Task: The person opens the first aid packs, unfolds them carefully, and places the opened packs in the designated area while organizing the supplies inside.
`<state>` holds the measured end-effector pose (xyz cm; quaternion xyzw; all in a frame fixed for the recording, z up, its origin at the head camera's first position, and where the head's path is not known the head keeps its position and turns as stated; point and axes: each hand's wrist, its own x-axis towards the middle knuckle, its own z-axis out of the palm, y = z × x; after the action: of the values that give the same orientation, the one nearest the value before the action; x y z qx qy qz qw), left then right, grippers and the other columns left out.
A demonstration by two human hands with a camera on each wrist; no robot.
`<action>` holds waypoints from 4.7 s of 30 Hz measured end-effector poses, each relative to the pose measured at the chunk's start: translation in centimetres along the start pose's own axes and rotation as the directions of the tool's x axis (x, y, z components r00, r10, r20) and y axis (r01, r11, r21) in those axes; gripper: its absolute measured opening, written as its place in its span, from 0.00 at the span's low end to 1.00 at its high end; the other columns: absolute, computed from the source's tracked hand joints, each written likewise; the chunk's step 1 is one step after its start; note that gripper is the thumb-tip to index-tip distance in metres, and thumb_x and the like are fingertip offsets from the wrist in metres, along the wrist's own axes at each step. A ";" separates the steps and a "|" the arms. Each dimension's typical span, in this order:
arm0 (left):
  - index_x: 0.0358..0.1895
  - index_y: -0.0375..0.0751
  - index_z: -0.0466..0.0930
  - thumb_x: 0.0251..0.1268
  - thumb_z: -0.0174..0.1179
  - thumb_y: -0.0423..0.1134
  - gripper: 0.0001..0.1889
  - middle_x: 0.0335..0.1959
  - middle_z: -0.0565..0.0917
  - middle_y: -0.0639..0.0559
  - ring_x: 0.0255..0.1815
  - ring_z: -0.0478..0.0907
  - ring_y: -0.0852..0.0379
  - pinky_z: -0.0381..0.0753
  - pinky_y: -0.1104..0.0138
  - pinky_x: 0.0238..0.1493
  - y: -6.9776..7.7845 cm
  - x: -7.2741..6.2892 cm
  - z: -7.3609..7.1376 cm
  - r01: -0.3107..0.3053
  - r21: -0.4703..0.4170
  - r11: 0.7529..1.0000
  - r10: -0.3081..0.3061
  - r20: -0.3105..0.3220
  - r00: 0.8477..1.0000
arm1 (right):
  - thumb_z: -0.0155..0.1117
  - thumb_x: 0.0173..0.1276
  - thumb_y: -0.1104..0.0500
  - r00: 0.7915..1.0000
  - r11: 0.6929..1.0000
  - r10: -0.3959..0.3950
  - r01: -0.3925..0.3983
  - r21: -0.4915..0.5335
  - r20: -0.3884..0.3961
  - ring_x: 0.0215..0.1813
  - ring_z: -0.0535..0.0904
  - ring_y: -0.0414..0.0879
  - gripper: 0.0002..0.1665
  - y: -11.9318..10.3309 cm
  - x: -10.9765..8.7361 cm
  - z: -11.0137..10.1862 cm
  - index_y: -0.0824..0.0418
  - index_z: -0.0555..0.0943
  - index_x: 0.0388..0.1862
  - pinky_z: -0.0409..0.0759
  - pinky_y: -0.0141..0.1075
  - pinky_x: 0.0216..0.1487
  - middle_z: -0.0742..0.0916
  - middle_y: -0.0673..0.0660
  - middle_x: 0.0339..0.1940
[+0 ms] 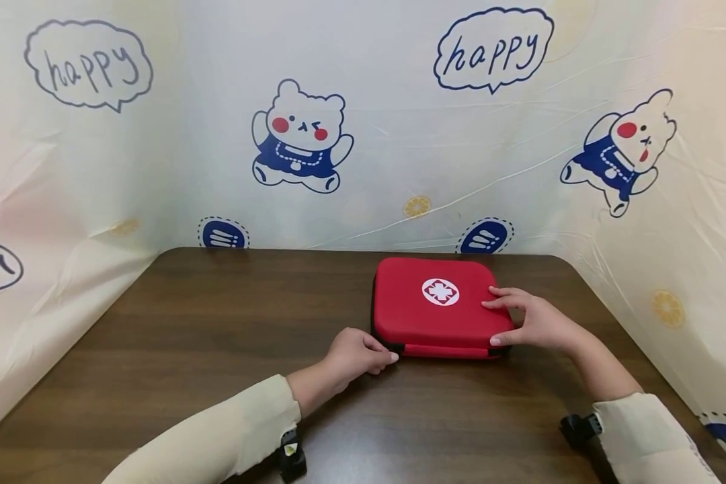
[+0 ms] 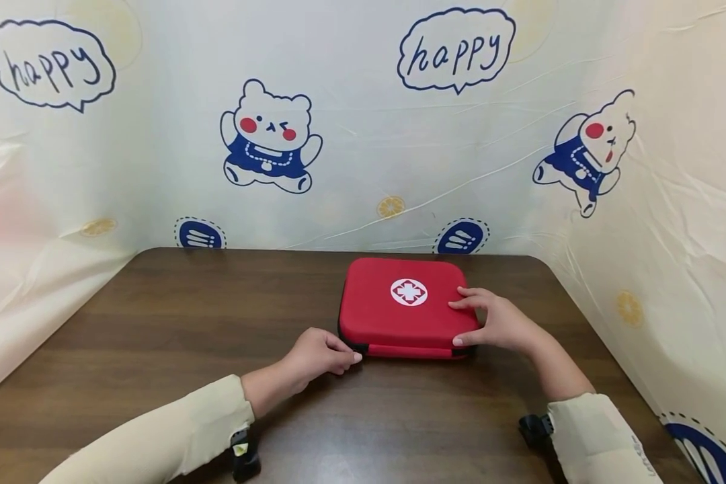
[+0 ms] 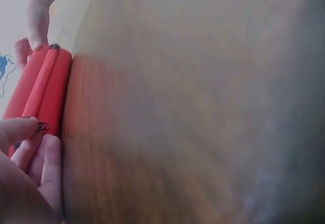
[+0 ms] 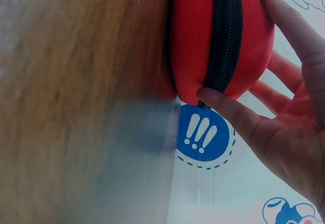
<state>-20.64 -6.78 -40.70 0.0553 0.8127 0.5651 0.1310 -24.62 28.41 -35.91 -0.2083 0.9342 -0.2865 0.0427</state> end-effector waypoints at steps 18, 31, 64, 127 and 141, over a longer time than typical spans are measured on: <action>0.22 0.39 0.84 0.55 0.67 0.26 0.07 0.15 0.82 0.55 0.16 0.79 0.59 0.82 0.66 0.22 1.0 0.0 -2.8 -0.270 0.249 0.930 0.225 0.196 0.954 | 0.79 0.51 0.46 0.998 0.998 -0.048 0.046 0.050 0.041 0.70 0.58 0.70 0.40 0.9 -0.2 -0.3 0.58 0.79 0.63 0.83 0.50 0.48 0.67 0.66 0.73; 0.25 0.38 0.86 0.56 0.70 0.30 0.05 0.19 0.83 0.52 0.19 0.80 0.58 0.83 0.65 0.25 0.8 3.6 -7.1 -0.211 0.313 0.926 0.184 0.113 0.976 | 0.79 0.50 0.47 0.997 0.996 -0.060 0.057 0.063 0.042 0.70 0.59 0.70 0.41 0.4 0.3 -0.3 0.61 0.79 0.62 0.83 0.49 0.48 0.68 0.67 0.72; 0.33 0.38 0.88 0.57 0.70 0.31 0.02 0.25 0.86 0.50 0.24 0.81 0.56 0.84 0.64 0.32 0.7 3.6 -4.8 -0.284 0.136 0.949 0.213 0.386 0.897 | 0.75 0.54 0.39 0.978 0.980 0.194 -0.191 0.049 -0.074 0.56 0.73 0.63 0.52 -0.3 3.2 0.3 0.65 0.67 0.69 0.83 0.49 0.45 0.76 0.71 0.60; 0.32 0.33 0.87 0.58 0.69 0.30 0.03 0.26 0.86 0.49 0.26 0.82 0.56 0.85 0.64 0.32 -1.2 6.6 -10.4 -0.194 0.277 0.941 0.167 0.118 0.979 | 0.75 0.55 0.41 0.986 0.983 0.161 -0.156 0.092 -0.044 0.56 0.77 0.60 0.49 0.6 5.6 1.0 0.61 0.69 0.70 0.84 0.45 0.44 0.79 0.67 0.60; 0.31 0.32 0.87 0.57 0.69 0.29 0.03 0.23 0.86 0.47 0.23 0.82 0.55 0.85 0.61 0.30 -0.5 4.3 -9.1 -0.260 0.212 0.942 0.206 0.245 0.947 | 0.72 0.61 0.47 0.964 0.870 0.265 -0.250 0.425 0.023 0.46 0.83 0.53 0.55 -1.3 4.9 2.8 0.68 0.53 0.76 0.84 0.44 0.45 0.66 0.72 0.70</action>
<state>-27.22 -14.22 -38.85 0.2292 0.8436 0.4638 0.1441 -28.04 23.97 -37.38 -0.0626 0.8694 -0.4781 0.1080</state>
